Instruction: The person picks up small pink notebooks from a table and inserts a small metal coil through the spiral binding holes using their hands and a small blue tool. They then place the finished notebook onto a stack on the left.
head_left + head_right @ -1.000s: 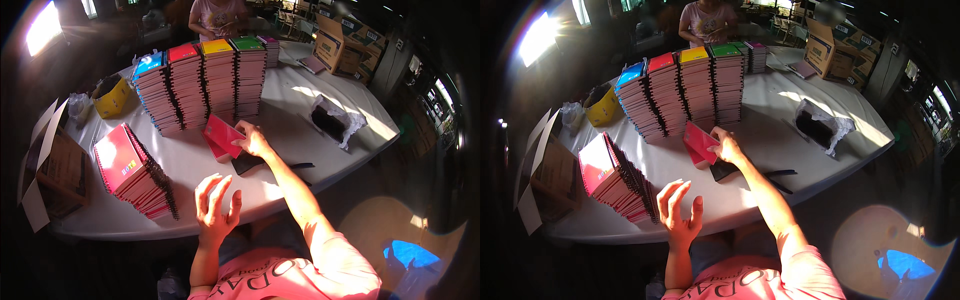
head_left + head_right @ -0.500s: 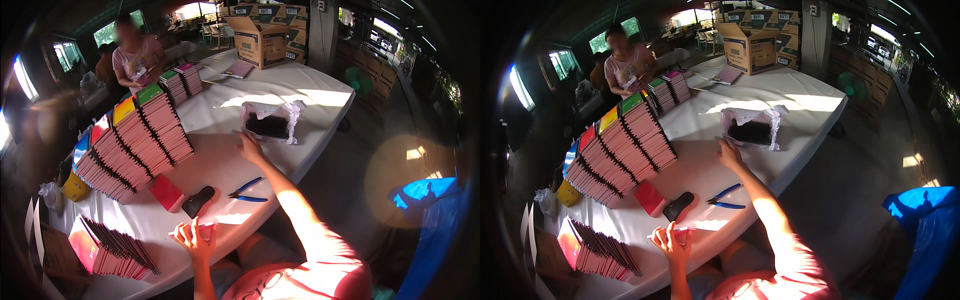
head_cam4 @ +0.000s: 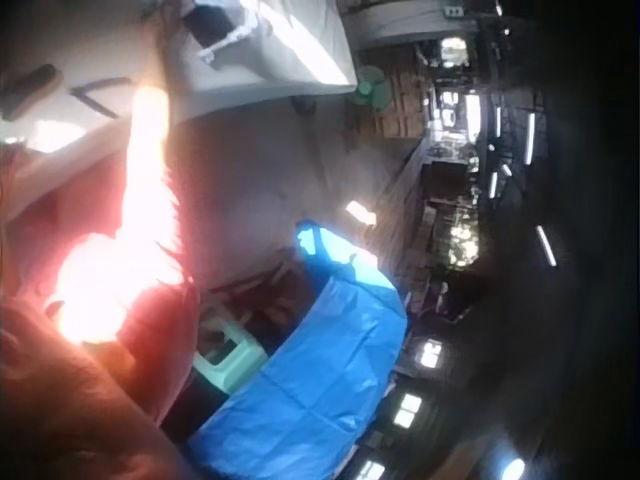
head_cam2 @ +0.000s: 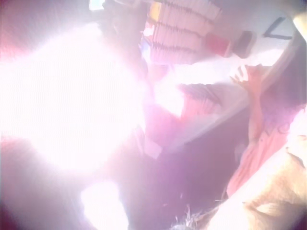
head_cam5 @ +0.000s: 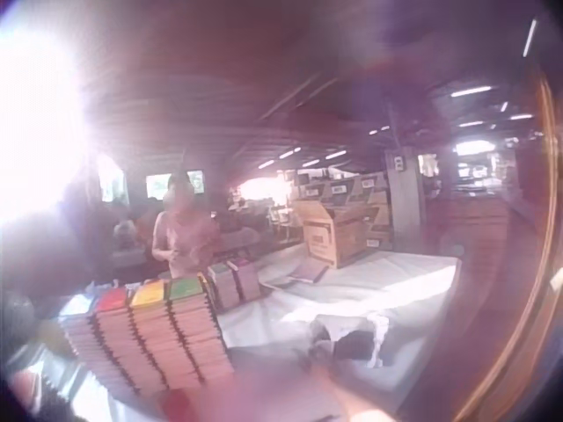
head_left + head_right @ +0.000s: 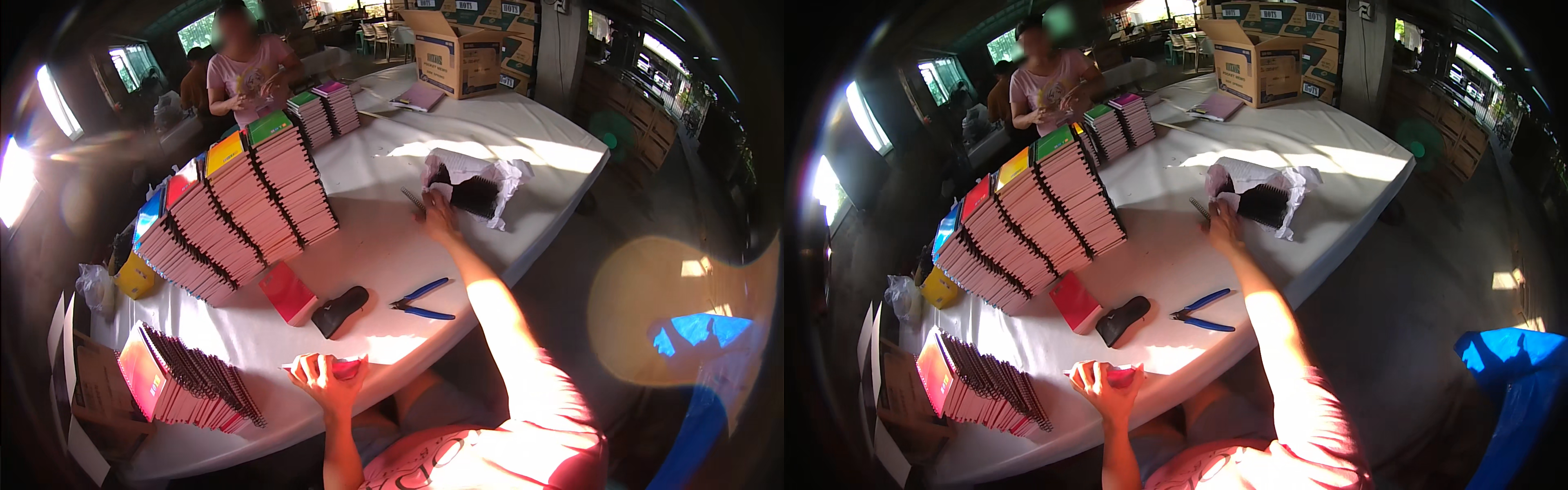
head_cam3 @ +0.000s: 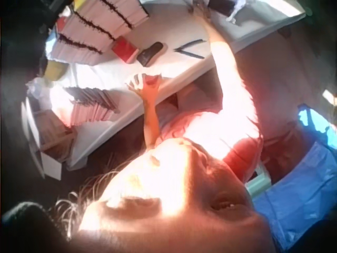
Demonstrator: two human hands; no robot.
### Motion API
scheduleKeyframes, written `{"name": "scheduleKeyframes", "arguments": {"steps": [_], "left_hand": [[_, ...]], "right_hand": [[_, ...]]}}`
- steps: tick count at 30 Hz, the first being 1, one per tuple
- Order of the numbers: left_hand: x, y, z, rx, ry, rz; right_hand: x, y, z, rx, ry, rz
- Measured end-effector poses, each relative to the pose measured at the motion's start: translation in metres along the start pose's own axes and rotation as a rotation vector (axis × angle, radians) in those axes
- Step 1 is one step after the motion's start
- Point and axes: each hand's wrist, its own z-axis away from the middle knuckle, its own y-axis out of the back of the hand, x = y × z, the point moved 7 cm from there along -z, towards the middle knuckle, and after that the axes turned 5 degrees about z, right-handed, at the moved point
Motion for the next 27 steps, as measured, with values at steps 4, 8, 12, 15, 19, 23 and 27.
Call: {"name": "scheduleKeyframes", "arguments": {"steps": [4,8,12,15,19,23,27], "left_hand": [[0.0,0.001,-0.002,0.031,0.01,0.005],[0.001,0.003,-0.005,0.051,-0.005,0.013],[-0.004,0.012,-0.003,0.092,0.007,-0.007],[-0.014,0.02,-0.002,0.076,0.044,-0.043],[-0.015,0.015,-0.004,0.069,0.05,-0.055],[-0.023,0.013,0.001,0.099,0.103,-0.035],[-0.024,0.013,0.003,0.106,0.11,0.006]], "right_hand": [[-0.002,-0.005,-0.005,-0.212,0.068,0.171],[-0.027,-0.036,-0.005,-0.421,0.076,0.262],[-0.078,-0.037,0.021,-0.398,0.192,0.15],[-0.121,-0.018,0.047,-0.312,0.37,0.009],[-0.137,0.001,0.059,-0.338,0.357,-0.394],[-0.198,0.091,0.106,-0.698,0.271,-0.812],[-0.207,0.122,0.153,-0.717,0.352,-0.829]]}}
